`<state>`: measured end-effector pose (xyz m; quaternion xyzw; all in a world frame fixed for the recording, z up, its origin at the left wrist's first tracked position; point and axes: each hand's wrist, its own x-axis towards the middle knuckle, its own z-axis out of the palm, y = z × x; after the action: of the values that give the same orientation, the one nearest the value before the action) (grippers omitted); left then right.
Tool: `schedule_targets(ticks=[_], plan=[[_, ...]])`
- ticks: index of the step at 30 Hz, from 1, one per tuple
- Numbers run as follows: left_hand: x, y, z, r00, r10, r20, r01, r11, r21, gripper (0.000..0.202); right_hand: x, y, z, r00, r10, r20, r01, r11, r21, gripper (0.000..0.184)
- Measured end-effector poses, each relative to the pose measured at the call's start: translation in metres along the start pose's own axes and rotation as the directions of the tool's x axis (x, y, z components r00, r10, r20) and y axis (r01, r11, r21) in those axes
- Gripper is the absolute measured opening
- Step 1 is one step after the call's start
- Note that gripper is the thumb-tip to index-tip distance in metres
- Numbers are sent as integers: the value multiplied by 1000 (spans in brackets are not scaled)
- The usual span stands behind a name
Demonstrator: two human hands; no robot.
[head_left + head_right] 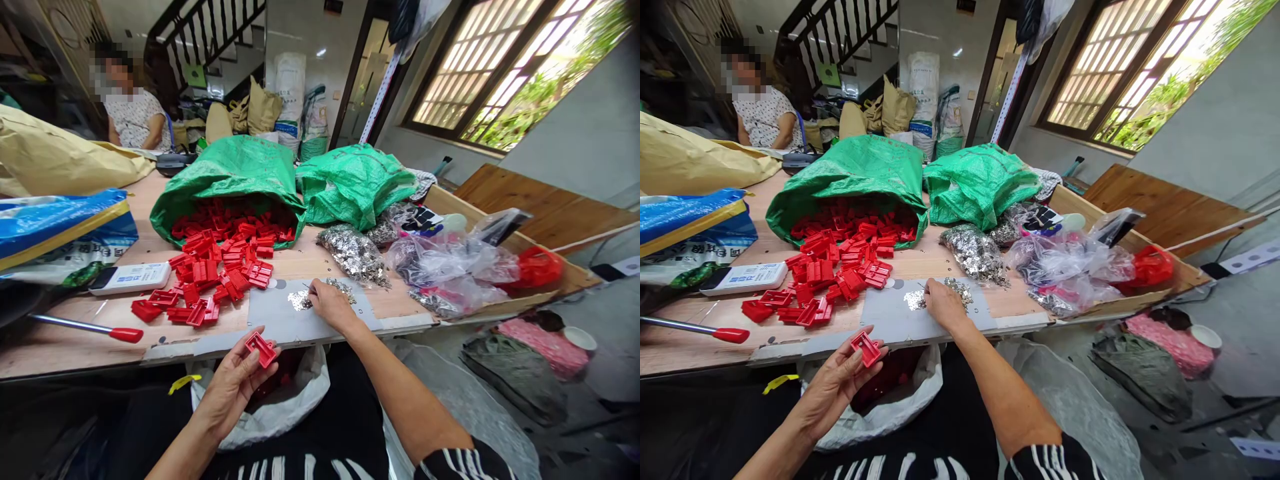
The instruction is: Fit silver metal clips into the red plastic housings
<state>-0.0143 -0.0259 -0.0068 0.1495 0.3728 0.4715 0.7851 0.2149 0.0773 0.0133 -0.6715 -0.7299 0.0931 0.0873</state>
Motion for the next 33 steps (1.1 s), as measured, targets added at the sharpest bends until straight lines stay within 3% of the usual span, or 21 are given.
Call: schedule_targets(ticks=[5, 11, 13, 15, 17, 20, 25, 29, 33], plan=[[5, 5, 6, 996, 80, 44, -80, 997, 3, 51, -1, 1, -2, 998, -63, -28, 66, 991, 119, 12], [10, 7, 12, 938, 344, 33, -345, 926, 154, 45, -11, -8, -4, 994, -75, -81, 97, 945, 311, 10], [10, 5, 12, 900, 435, 26, -426, 866, 262, 44, -20, -18, -3, 996, -62, -67, 89, 837, 539, 9], [10, 2, 12, 860, 510, 26, -484, 797, 361, 41, -29, -32, 0, 997, -80, -14, 63, 647, 760, 11], [10, -1, 11, 824, 565, 38, -521, 730, 442, 38, -39, -46, 4, 991, -127, 31, 37, 501, 865, 16], [11, -5, 11, 784, 617, 71, -557, 649, 518, 37, -50, -63, 11, 987, -160, 18, 51, 416, 908, 19], [9, -3, 12, 763, 643, 72, -566, 610, 554, 36, -56, -69, 18, 987, -158, -29, 102, 480, 871, 20], [5, -2, 12, 747, 663, 53, -560, 584, 588, 35, -59, -68, 13, 987, -154, -51, 134, 592, 795, 16], [1, 1, 10, 725, 680, 113, -552, 475, 685, 34, -64, -71, 6, 983, -166, -78, 170, 668, 725, 9]])
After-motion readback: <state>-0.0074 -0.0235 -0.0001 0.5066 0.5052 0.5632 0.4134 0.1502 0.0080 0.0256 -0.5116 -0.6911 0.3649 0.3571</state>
